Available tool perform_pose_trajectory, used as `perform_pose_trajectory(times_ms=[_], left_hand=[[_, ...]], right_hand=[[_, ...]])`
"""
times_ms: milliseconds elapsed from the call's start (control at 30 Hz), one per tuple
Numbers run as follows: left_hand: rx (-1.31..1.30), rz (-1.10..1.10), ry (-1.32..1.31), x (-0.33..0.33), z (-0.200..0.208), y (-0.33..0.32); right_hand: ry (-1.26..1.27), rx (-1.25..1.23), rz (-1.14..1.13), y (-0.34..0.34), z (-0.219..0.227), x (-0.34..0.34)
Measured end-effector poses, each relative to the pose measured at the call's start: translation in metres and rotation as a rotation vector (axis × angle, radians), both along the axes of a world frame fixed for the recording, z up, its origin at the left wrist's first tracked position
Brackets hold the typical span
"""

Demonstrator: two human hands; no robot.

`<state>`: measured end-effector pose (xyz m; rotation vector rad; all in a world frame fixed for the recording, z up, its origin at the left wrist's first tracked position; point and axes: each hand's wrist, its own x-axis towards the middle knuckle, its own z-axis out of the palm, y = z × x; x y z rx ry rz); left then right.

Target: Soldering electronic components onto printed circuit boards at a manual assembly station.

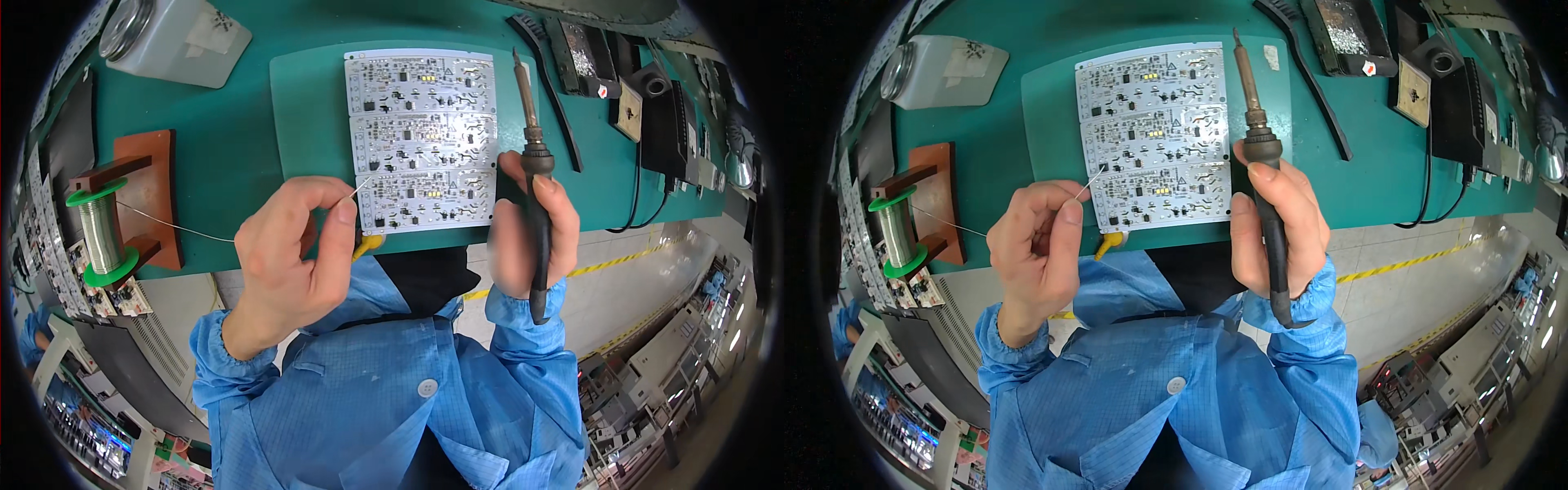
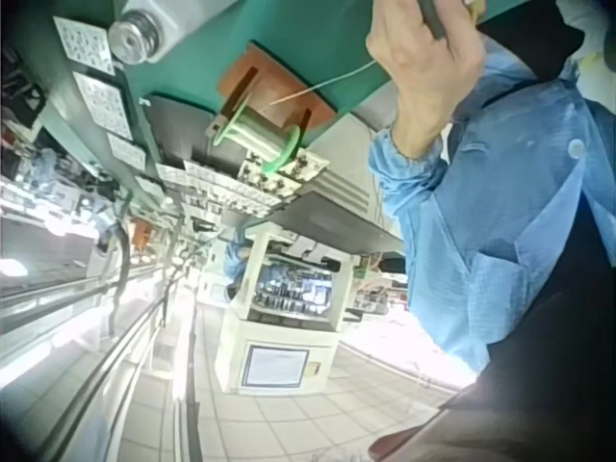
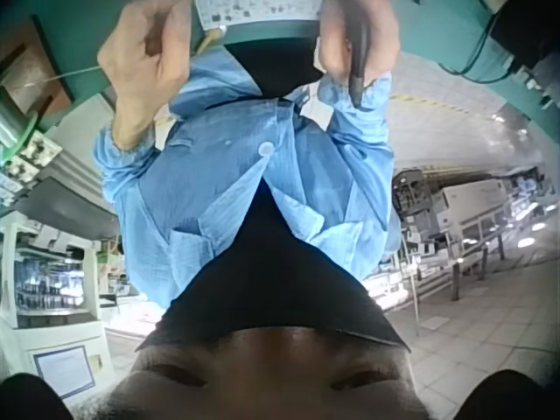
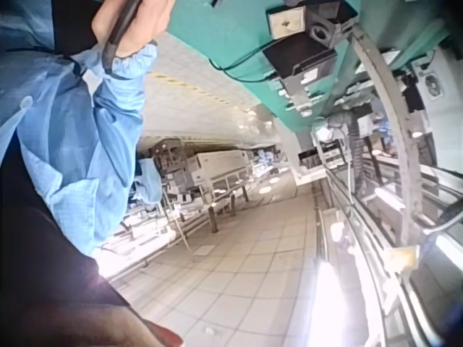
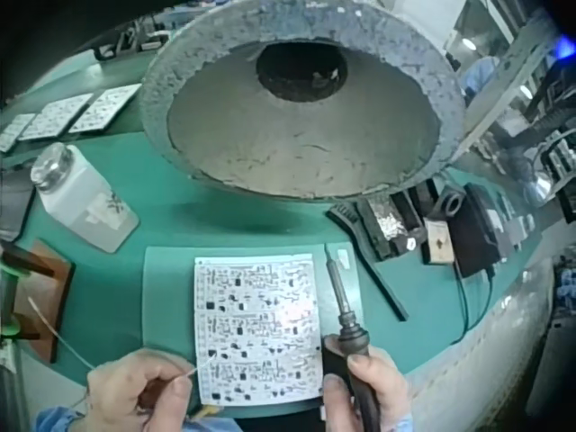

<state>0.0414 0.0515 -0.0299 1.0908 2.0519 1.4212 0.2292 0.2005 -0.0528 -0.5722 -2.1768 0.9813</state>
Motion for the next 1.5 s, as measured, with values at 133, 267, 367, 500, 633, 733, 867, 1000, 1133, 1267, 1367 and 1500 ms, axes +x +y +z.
perform_pose_trajectory(times_ms=[133,267,367,500,633,733,867,1000,1133,1267,1367,1500], left_hand=[[0.002,-0.018,-0.006,0.001,0.0,0.004],[0.01,-0.037,0.026,0.002,0.001,0.004],[0.017,-0.046,0.038,0.005,0.002,0.001],[-0.014,-0.079,0.08,0.006,0.006,-0.006],[-0.03,-0.107,0.099,0.007,0.009,-0.009],[-0.009,-0.091,0.089,0.008,0.009,-0.009],[-0.03,-0.107,0.083,0.006,0.009,-0.009],[-0.043,-0.107,0.061,0.004,0.009,-0.008],[-0.024,-0.081,0.054,-0.001,0.006,-0.005],[-0.032,-0.043,0.08,-0.007,0.005,-0.002],[0.036,-0.005,0.083,-0.011,0.0,0.002],[0.101,0.032,0.054,-0.014,-0.006,0.007]], right_hand=[[0.007,-0.04,0.018,-0.001,0.002,0.0],[0.031,-0.054,0.029,-0.004,0.001,0.002],[0.067,-0.041,0.04,-0.007,0.001,0.006],[0.082,-0.071,0.039,-0.017,0.003,0.012],[0.055,-0.074,0.043,-0.022,0.005,0.016],[0.046,-0.078,0.039,-0.024,0.004,0.017],[0.039,-0.097,0.036,-0.022,0.002,0.018],[0.032,-0.105,0.031,-0.02,0.003,0.017],[0.044,-0.108,0.035,-0.013,0.007,0.016],[0.027,-0.07,0.003,-0.006,0.006,0.018],[0.047,-0.047,-0.03,-0.001,0.008,0.014],[0.069,-0.034,-0.051,0.008,0.007,0.012]])
